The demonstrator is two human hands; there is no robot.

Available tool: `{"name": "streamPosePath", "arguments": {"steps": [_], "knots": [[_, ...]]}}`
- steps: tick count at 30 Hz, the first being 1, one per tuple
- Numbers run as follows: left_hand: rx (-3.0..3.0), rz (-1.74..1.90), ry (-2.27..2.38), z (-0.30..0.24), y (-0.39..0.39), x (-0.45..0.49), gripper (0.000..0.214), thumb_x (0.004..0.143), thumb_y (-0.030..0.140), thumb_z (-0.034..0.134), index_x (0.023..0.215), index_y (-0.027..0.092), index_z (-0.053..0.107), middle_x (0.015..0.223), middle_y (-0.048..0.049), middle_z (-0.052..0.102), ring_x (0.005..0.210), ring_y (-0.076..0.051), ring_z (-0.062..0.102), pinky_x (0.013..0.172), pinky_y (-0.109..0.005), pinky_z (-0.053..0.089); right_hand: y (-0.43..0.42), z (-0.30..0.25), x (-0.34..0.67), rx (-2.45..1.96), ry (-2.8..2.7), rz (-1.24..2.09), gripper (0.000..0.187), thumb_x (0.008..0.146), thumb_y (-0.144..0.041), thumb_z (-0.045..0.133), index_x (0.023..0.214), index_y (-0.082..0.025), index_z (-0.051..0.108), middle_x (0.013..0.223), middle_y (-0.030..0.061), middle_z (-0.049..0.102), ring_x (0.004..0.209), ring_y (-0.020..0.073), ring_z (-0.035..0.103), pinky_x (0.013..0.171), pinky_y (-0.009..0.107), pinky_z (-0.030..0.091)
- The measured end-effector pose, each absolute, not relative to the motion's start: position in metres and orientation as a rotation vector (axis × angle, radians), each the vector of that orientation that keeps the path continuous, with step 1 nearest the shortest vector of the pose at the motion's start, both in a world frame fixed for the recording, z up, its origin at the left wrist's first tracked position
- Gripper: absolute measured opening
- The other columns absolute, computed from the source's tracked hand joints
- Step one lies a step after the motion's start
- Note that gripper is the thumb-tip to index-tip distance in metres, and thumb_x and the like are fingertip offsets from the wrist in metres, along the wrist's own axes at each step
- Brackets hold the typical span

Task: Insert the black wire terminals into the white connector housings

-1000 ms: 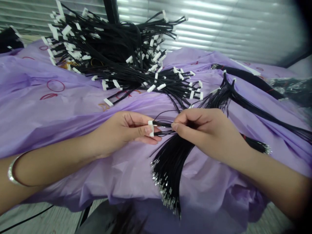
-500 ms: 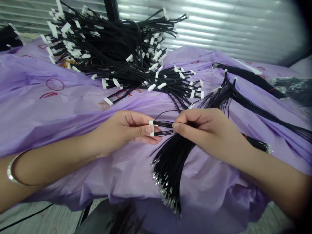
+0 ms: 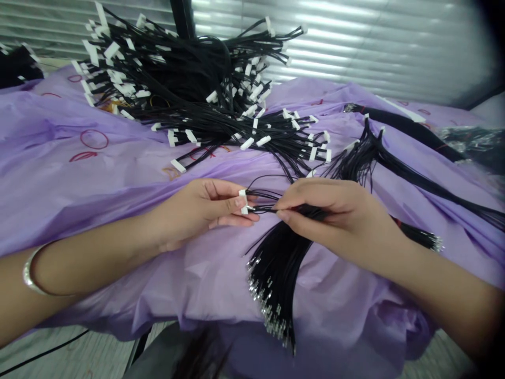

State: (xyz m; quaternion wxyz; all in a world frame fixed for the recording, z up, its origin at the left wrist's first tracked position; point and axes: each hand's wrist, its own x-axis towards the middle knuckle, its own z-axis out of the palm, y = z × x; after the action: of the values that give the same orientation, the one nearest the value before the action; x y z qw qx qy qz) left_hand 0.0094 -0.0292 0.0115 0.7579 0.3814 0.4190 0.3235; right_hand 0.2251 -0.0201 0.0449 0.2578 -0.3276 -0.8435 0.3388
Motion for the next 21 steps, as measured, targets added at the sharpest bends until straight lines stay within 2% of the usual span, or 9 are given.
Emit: {"name": "streamPosePath", "arguments": {"steps": [3, 9, 21], "knots": [[0.821, 0.699, 0.918, 0.0111, -0.0287, 0.0087, 0.006, 0.079, 0.016, 0.065, 0.082, 0.015, 0.070, 0.083, -0.0007, 0.072, 0.081, -0.012, 0.069, 0.078, -0.020, 0.055, -0.0204, 0.0441, 0.2246, -0.908, -2.271, 0.955, 0.009, 0.083, -0.012, 0.058, 0.082, -0.015, 0.066, 0.081, -0.0004, 0.063, 0.072, 0.0080, 0.056, 0.065, 0.018, 0.044], [0.892, 0.664, 0.903, 0.0094, -0.0295, 0.0080, 0.010, 0.081, 0.019, 0.063, 0.086, 0.014, 0.070, 0.085, -0.0029, 0.072, 0.082, -0.011, 0.068, 0.079, -0.019, 0.054, -0.0202, 0.0404, 0.2187, -1.113, -2.245, 0.920, 0.016, 0.080, -0.008, 0.055, 0.066, -0.016, 0.059, 0.057, -0.0052, 0.051, 0.052, 0.0059, 0.043, 0.048, 0.018, 0.034], [0.916, 0.625, 0.899, 0.0100, -0.0296, 0.0085, 0.009, 0.080, 0.018, 0.064, 0.085, 0.016, 0.071, 0.082, -0.0012, 0.071, 0.084, -0.013, 0.068, 0.079, -0.022, 0.056, -0.0207, 0.0421, 0.2171, -1.213, -2.201, 0.941, 0.020, 0.078, -0.005, 0.053, 0.061, -0.016, 0.055, 0.054, -0.0059, 0.048, 0.050, 0.0061, 0.041, 0.046, 0.019, 0.031]]}}
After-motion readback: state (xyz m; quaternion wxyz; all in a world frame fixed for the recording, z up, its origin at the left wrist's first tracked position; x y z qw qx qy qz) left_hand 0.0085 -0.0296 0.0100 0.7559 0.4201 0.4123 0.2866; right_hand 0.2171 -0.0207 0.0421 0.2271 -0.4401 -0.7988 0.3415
